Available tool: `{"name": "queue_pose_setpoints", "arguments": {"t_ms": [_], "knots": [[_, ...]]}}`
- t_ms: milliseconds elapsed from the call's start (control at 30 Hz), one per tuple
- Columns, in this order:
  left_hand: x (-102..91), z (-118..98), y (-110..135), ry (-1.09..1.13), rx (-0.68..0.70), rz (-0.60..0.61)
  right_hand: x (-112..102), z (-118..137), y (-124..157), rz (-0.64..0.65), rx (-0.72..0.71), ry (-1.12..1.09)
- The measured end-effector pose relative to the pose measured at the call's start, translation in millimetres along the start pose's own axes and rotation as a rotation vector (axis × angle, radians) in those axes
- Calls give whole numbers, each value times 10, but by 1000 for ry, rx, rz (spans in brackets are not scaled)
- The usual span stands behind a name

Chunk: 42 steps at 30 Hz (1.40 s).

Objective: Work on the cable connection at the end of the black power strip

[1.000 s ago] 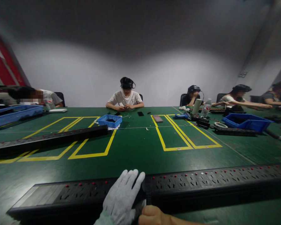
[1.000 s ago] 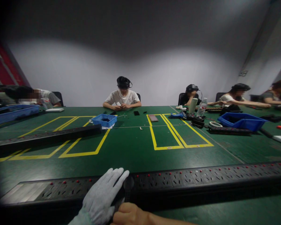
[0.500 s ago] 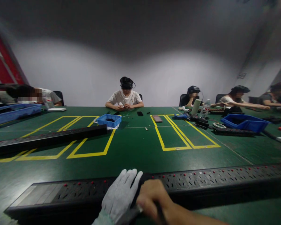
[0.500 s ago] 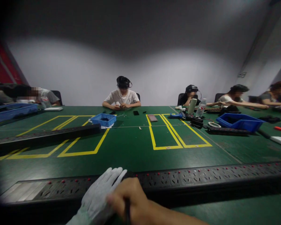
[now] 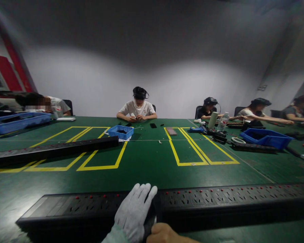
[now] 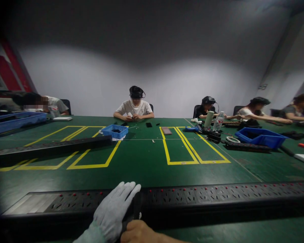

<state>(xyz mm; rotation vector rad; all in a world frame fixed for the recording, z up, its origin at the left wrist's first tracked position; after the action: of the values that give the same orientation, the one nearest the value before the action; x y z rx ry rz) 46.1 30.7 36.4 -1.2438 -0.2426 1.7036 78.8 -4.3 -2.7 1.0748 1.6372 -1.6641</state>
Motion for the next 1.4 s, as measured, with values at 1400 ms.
{"name": "queue_pose_setpoints", "arguments": {"t_ms": [1400], "knots": [[174, 300, 350, 49, -326, -138, -518, 220, -503, -703, -35, -114]]}}
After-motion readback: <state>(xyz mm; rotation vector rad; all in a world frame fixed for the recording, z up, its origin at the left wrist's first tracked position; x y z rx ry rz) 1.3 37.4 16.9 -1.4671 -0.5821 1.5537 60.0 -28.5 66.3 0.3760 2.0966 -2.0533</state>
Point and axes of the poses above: each hand's wrist, its own y-axis away from the middle knuckle, its own x-axis out of the palm, z = x × y, the point moved 8 cm from there along -y, towards the middle knuckle, and after that the axes turned 7 degrees about -y, right-handed, at the moved point
